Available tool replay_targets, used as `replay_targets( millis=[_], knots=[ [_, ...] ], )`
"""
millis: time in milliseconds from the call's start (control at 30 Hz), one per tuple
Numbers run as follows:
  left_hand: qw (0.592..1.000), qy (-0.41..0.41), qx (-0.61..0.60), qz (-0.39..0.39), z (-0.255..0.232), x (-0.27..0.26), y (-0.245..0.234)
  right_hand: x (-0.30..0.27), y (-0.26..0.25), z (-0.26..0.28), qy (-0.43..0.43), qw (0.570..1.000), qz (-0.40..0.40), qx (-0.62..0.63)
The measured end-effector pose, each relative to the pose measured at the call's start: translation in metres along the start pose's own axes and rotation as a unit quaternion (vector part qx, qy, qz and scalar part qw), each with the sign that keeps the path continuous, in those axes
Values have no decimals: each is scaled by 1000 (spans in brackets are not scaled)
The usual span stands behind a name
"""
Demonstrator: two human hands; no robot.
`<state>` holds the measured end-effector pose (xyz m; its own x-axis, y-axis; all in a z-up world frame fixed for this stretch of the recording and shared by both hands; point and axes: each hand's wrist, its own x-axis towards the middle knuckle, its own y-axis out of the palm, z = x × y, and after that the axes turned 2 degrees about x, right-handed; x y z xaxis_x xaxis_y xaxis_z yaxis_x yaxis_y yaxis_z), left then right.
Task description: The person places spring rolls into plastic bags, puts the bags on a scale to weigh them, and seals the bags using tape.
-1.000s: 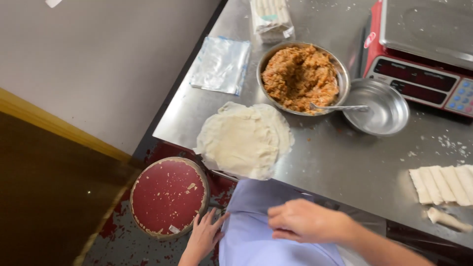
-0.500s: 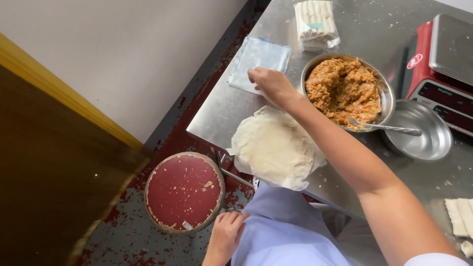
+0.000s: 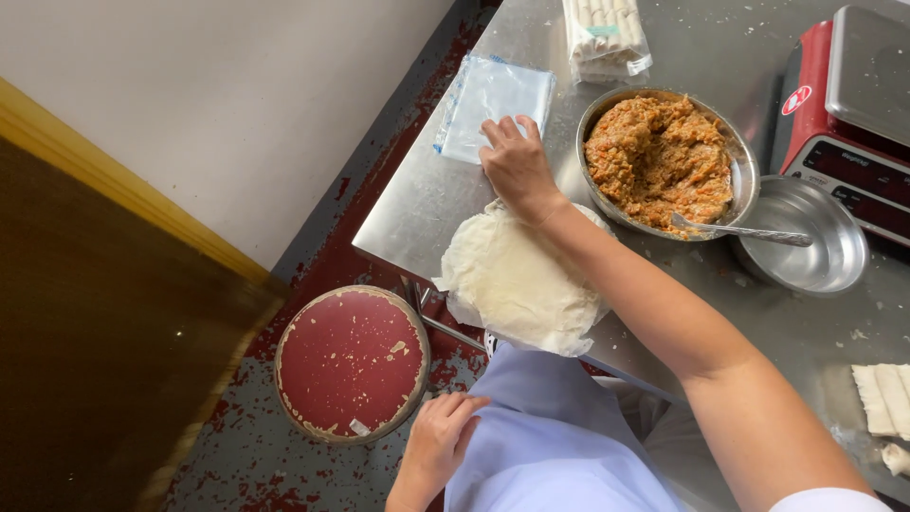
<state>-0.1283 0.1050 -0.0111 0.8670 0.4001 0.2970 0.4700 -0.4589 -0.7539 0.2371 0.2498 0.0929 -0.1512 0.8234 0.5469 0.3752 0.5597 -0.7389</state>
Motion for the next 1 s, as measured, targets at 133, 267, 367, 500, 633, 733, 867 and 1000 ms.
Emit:
replay_targets(
  millis=[133, 267, 367, 500, 633, 733, 867, 1000],
  knots=[
    [972, -22, -231, -41, -36, 9, -32, -1, -21, 0, 35, 998, 3, 44],
    [935, -34, -337, -102, -52, 23, -52, -5, -53, -3, 103, 976, 45, 186],
    [890, -72, -413, -179, -70, 43, -71, -15, -112, -1, 163, 936, 81, 302],
    [815, -87, -520, -242, -94, 82, -74, -63, -210, -4, 239, 913, 38, 328],
    [845, -84, -487, -205, -113, 132, -68, -134, -298, -18, 287, 741, -63, 604],
    [830, -45, -541, -127, -133, 157, -50, -190, -333, -24, 379, 694, -102, 604],
    [817, -24, -573, -64, -159, 174, -20, -249, -355, -18, 509, 650, -151, 544],
    [825, -20, -563, -49, -160, 181, 1, -289, -360, -7, 527, 610, -159, 570]
  ],
)
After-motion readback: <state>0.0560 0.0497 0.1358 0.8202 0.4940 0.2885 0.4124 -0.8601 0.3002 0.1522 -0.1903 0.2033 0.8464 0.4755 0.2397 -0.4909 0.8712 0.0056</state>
